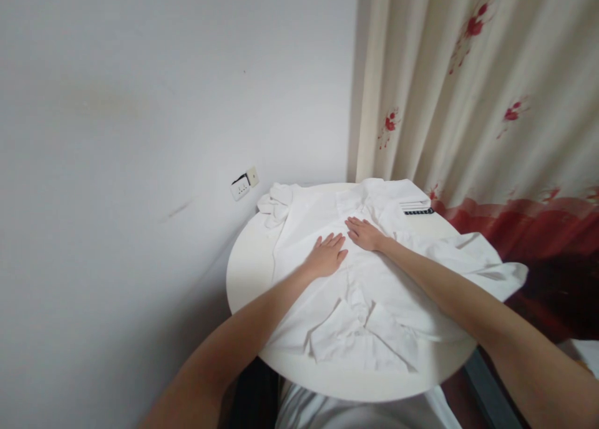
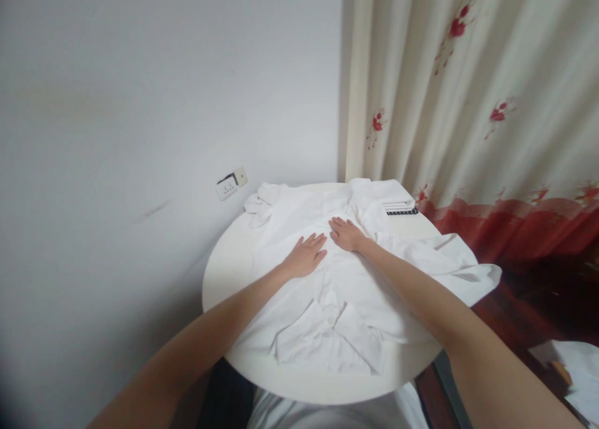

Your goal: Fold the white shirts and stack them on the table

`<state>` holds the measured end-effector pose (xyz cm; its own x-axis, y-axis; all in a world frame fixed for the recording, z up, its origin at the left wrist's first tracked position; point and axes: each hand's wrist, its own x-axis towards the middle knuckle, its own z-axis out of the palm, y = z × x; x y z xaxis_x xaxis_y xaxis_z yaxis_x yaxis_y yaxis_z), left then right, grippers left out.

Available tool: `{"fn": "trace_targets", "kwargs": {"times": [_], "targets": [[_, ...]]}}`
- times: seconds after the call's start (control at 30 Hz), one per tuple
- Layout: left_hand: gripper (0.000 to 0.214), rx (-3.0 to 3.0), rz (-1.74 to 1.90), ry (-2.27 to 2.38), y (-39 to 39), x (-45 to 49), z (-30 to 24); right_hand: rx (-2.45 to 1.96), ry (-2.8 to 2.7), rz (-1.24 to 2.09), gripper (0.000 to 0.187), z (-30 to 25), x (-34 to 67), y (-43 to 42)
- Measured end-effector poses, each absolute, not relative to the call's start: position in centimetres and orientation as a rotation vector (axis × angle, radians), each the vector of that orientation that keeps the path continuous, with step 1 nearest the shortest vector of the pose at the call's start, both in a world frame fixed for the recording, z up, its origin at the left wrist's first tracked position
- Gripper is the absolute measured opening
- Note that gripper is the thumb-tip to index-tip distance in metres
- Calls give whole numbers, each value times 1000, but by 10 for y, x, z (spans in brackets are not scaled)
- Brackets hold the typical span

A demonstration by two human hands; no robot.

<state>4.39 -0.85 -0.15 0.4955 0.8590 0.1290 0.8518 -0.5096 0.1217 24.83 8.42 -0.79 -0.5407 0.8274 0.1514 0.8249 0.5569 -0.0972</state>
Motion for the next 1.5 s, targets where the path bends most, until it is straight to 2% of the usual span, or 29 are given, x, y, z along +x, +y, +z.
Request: {"fn": "trace_targets", "kwargs": {"times": [0.23,0.37,0.47,0.57,0.67,0.73,0.8,0.87,1.0,1.1,1.27,1.4,1.5], "targets": [[57,2664,237,1680,-8,45,-2,-1712,-2470,123,63,0,245,59],[56,2669,229,1674,-6,44,-2,-1551,-2539,303,63,14,260,39],[56,2666,246,1670,-4,44,-4,-1403,-2430,350,51,28,294,26],[56,2650,257,1665,-4,44,-4,-1371,-2242,262,37,41,342,12],[56,2633,260,1661,-4,44,-2,-1455,-2128,137,34,44,386,-7],[56,2630,262,1659,-5,45,-1,-1491,-2181,60,39,40,405,-26],[57,2628,258,1656,-6,45,0,-1508,-2282,37,51,35,413,-46],[57,2624,247,1658,-6,45,1,-1561,-2361,28,57,30,411,-65],[56,2618,234,1666,-5,46,2,-1803,-2401,-89,29,29,394,-84],[55,2620,223,1646,-6,45,4,-1899,-2420,-177,20,32,382,-84],[55,2627,224,1633,-6,42,4,-1933,-2421,-264,24,36,376,-77],[55,2631,229,1627,-5,42,4,-1908,-2427,-203,20,38,378,-78],[55,2633,225,1622,-5,42,4,-1910,-2407,-188,24,37,378,-78]]}}
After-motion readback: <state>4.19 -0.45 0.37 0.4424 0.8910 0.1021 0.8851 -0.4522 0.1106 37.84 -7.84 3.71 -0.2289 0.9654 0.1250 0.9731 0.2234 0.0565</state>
